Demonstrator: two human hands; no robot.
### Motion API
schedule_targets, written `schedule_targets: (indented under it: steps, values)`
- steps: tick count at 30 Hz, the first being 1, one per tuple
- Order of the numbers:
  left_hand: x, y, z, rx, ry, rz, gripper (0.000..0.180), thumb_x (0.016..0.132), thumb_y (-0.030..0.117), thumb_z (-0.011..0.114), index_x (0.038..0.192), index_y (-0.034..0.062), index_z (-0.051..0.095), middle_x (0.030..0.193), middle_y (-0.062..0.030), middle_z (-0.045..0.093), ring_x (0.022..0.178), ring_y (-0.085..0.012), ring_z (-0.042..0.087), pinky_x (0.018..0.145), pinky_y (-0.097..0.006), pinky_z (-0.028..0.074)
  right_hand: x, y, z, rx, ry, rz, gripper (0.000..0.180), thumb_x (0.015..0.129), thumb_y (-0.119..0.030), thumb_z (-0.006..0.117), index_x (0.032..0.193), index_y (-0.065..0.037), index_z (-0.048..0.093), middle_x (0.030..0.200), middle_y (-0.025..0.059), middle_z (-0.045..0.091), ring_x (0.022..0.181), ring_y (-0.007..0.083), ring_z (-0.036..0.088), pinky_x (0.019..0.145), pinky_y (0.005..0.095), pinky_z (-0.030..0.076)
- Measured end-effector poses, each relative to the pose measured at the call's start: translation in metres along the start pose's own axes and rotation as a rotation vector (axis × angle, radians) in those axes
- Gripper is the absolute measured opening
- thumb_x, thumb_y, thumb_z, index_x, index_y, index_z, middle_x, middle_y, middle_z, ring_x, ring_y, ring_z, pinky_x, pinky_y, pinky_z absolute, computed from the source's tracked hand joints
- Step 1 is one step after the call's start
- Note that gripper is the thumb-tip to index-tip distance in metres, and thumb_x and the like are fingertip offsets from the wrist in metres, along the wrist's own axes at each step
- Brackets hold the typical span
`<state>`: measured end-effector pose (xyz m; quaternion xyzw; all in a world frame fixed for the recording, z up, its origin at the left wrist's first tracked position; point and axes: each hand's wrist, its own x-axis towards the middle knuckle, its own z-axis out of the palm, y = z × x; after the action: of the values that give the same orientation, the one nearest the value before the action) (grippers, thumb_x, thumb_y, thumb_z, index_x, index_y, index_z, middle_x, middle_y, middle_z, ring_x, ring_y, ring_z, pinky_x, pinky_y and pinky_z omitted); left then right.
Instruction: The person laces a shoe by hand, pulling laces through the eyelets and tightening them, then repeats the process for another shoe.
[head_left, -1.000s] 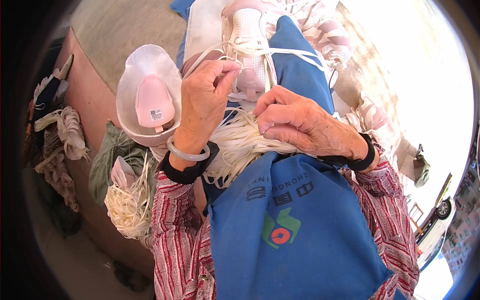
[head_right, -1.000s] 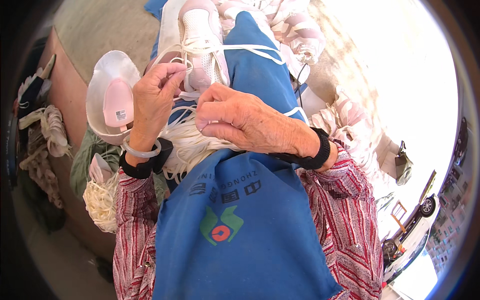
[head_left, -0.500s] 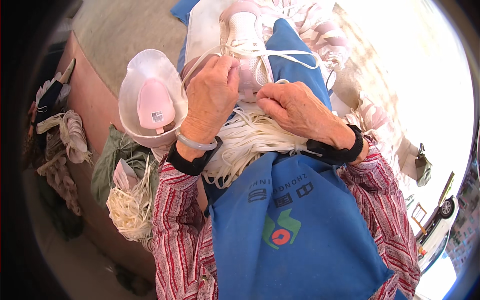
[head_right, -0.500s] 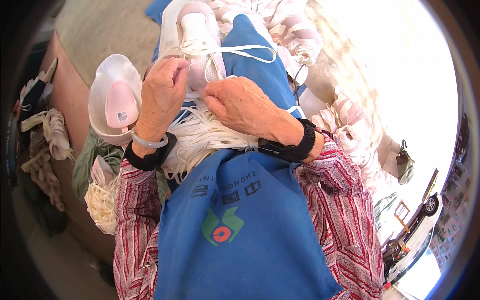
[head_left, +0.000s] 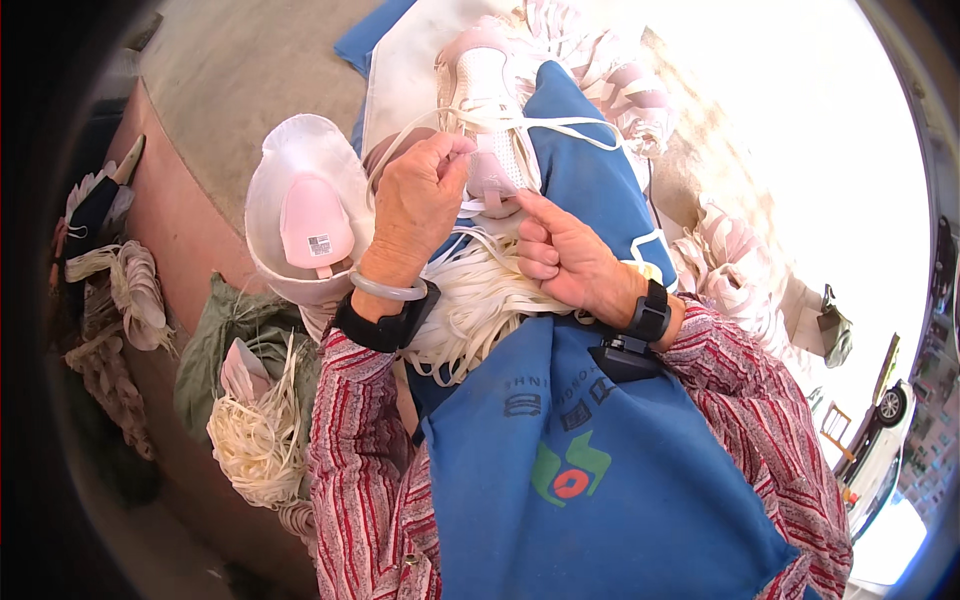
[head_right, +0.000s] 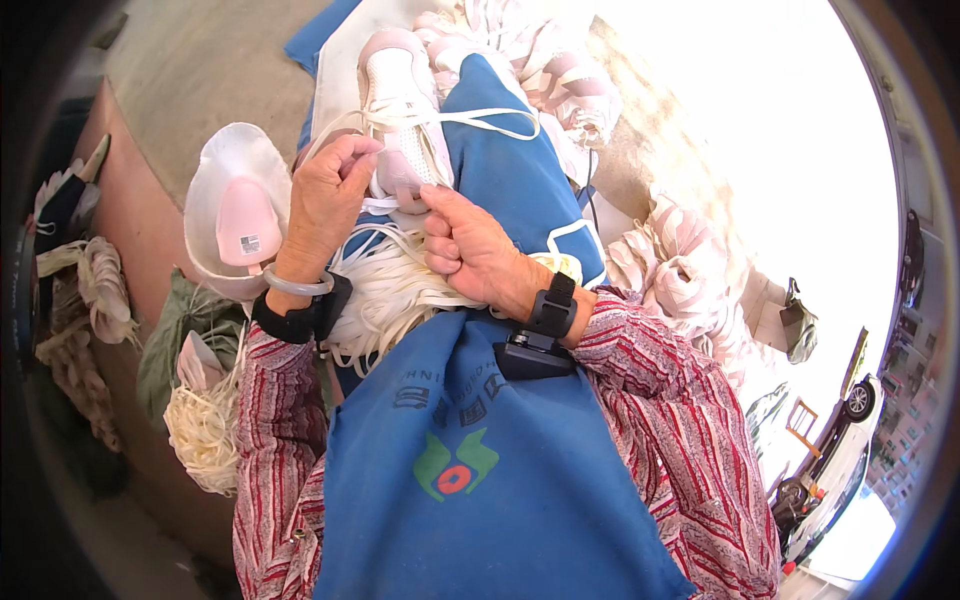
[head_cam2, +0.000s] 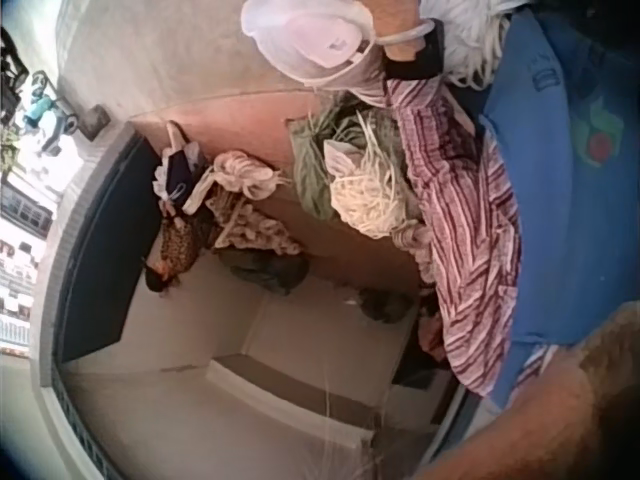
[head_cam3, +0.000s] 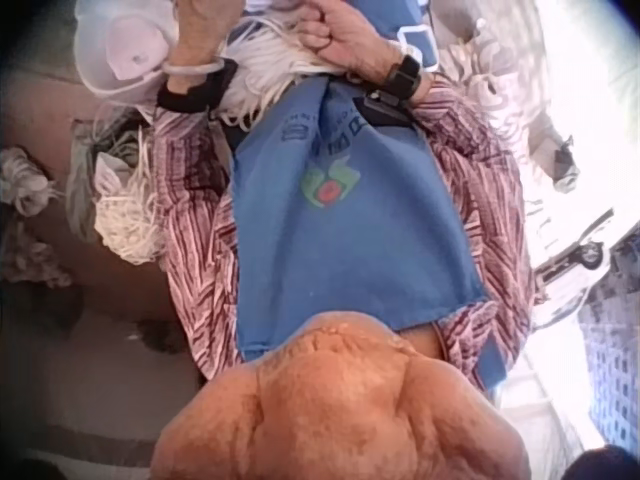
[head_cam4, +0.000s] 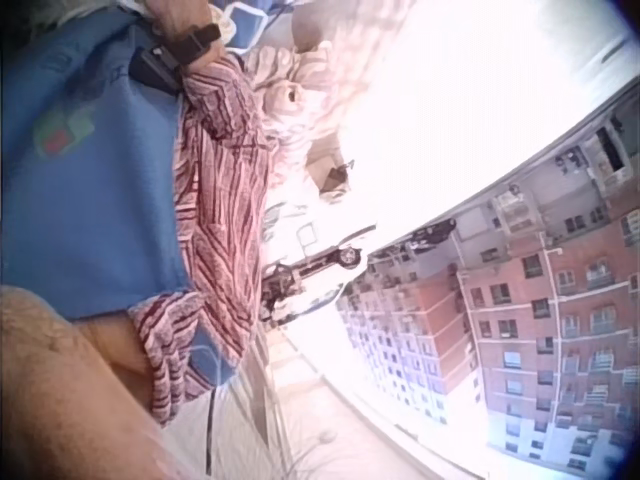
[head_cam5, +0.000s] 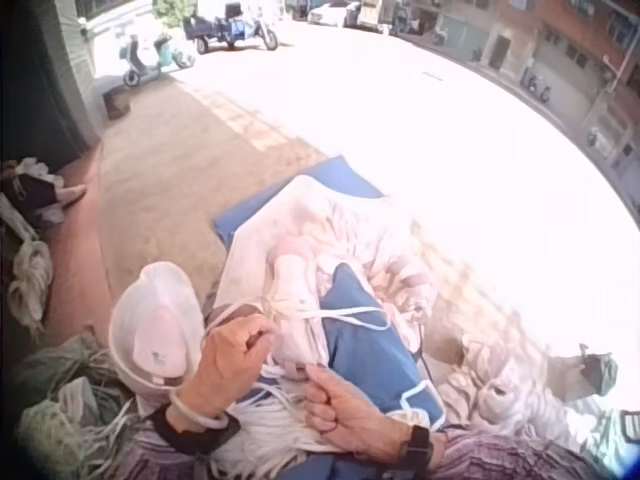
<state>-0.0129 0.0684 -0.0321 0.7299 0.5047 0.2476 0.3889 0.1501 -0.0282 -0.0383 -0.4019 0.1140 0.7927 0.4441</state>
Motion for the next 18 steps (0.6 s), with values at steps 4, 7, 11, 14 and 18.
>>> schedule_targets:
  steps: [4,7,11,14,18]
  values:
    - [-0.002,-0.001,-0.003,-0.067,-0.015,-0.055,0.018,0.086,0.014,0.062,0.098,0.002,0.068,0.076,-0.0134,0.066,0.065,-0.0209,0.062,0.063,-0.033,0.049,0.017,-0.005,0.006,-0.042,-0.075,0.056,0.016,0.097,-0.029,0.059,0.091,-0.015,0.054,0.06,-0.0076,0.038,0.044,0.0044,0.03,0.037,0.0204,0.023]
    - [-0.004,-0.001,-0.002,-0.081,-0.013,-0.095,0.017,0.087,0.014,0.062,0.096,0.0009,0.067,0.074,-0.0138,0.066,0.064,-0.0211,0.061,0.063,-0.033,0.049,0.017,-0.01,0.001,-0.084,-0.026,0.046,0.018,0.097,-0.029,0.059,0.088,-0.015,0.053,0.058,-0.0081,0.036,0.043,0.0038,0.03,0.037,0.0205,0.023]
    - [-0.004,0.008,0.001,-0.069,0.013,-0.035,0.017,0.087,0.014,0.062,0.095,0.0002,0.067,0.073,-0.014,0.065,0.064,-0.0213,0.062,0.064,-0.033,0.049,0.007,-0.026,-0.012,-0.151,-0.066,0.024,0.021,0.098,-0.03,0.058,0.084,-0.015,0.052,0.058,-0.0091,0.036,0.043,0.0025,0.029,0.037,0.0207,0.022]
    - [-0.001,0.016,0.002,-0.101,0.023,-0.026,0.016,0.088,0.014,0.061,0.093,0.0002,0.067,0.075,-0.0154,0.066,0.066,-0.0244,0.064,0.065,-0.035,0.05,0.005,-0.021,-0.004,-0.271,-0.019,-0.033,0.022,0.098,-0.029,0.058,0.083,-0.015,0.052,0.058,-0.01,0.035,0.043,0.0022,0.027,0.038,0.0212,0.022]
    - [0.006,0.014,0.001,0.092,0.022,0.067,0.015,0.087,0.013,0.061,0.091,-0.0004,0.067,0.078,-0.0175,0.067,0.071,-0.0296,0.065,0.067,-0.038,0.051,0.004,-0.02,-0.003,-0.241,-0.023,-0.051,0.022,0.097,-0.029,0.059,0.082,-0.015,0.052,0.058,-0.0105,0.034,0.043,0.0022,0.027,0.038,0.0217,0.021]
